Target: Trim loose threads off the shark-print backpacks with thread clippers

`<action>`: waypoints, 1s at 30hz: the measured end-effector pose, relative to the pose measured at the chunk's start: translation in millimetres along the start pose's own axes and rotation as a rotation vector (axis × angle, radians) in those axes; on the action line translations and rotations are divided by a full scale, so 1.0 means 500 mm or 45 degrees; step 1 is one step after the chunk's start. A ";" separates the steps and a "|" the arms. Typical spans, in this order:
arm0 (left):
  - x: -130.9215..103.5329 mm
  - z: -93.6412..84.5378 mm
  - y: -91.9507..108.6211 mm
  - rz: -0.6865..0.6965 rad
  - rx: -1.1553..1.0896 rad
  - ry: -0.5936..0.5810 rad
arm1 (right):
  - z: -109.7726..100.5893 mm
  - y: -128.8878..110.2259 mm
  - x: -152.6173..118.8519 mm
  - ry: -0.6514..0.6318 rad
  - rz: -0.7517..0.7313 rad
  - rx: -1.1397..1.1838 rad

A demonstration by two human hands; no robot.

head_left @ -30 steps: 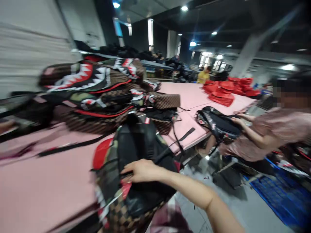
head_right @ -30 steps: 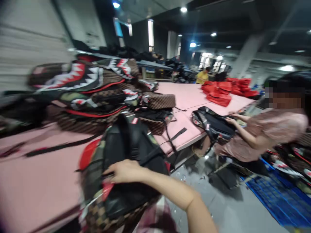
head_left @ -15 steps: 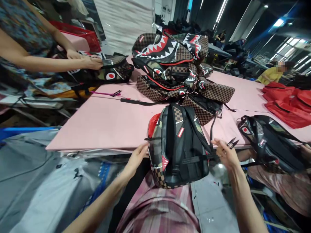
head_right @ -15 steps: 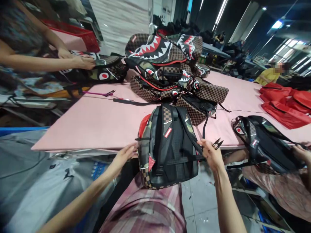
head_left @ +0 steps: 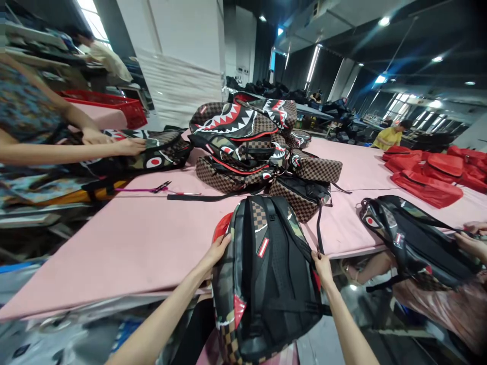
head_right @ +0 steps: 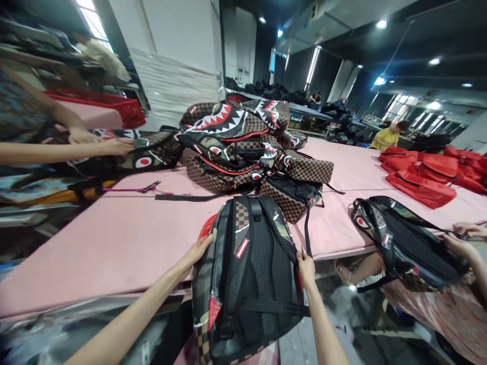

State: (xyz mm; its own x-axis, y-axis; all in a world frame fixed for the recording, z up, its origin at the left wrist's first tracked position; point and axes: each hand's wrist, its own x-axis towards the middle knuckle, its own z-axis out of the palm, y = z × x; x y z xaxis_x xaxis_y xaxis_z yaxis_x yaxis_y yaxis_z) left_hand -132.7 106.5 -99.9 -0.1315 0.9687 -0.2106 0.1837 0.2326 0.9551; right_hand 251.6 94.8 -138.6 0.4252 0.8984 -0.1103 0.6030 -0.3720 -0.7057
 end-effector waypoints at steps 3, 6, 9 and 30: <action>-0.010 -0.003 -0.021 -0.052 -0.070 -0.023 | 0.008 0.015 0.001 0.003 0.001 0.015; -0.018 -0.017 -0.039 0.001 0.088 0.084 | 0.015 0.020 -0.003 0.017 -0.002 0.030; 0.000 -0.028 0.001 0.097 0.337 0.322 | 0.018 0.018 -0.010 0.043 0.002 0.033; 0.203 0.006 0.232 0.359 0.919 0.248 | 0.093 -0.480 0.031 -0.376 -0.844 -0.114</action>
State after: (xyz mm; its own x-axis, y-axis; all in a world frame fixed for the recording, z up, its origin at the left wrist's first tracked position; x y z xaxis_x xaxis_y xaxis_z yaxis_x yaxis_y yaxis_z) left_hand -121.8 231.8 -11.3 -0.1416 0.9823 0.1225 0.8119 0.0445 0.5821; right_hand 82.1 208.7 -3.4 -0.2408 0.9622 0.1270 0.7286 0.2657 -0.6313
